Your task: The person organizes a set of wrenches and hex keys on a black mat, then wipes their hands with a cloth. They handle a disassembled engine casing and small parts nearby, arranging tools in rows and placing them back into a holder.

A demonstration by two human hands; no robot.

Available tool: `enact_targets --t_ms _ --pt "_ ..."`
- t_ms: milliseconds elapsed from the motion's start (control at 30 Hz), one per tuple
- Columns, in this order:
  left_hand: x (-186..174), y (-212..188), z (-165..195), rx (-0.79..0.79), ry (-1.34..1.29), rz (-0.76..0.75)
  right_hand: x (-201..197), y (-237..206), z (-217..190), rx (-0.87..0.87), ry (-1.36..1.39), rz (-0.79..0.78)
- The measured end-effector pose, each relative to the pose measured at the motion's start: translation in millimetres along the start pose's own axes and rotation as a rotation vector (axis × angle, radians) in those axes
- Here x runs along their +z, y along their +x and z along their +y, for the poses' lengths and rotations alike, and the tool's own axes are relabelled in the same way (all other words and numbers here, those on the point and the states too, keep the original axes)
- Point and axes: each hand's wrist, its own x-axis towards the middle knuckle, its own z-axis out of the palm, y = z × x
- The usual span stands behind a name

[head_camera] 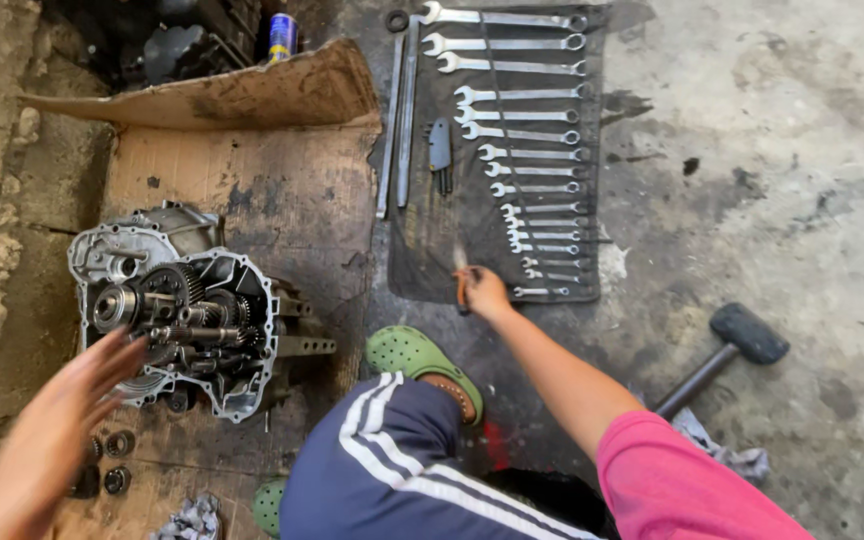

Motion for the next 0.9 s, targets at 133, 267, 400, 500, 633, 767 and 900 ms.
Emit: enact_targets --t_ms 133,267,400,500,633,767,900 --pt "-36 -28 -54 -0.112 0.018 0.164 -8 52 16 -0.003 -0.067 0.134" --pt "14 -20 -112 -0.21 0.02 0.216 -18 129 -17 -0.172 0.15 0.176" --pt "-13 -66 -158 -0.3 0.017 0.196 -41 137 -21 0.381 0.118 0.128" --pt "53 -52 -220 -0.334 0.028 0.118 -63 79 2 0.34 -0.247 -0.14" --pt "146 -77 -302 -0.398 0.073 -0.036 -107 -75 54 0.051 -0.679 0.195" --pt "241 -80 -337 -0.433 0.124 -0.174 -177 -196 96 0.345 -1.026 0.616" --pt "278 -83 -352 -0.457 0.157 -0.218 -216 -231 113 0.729 -0.848 0.648"
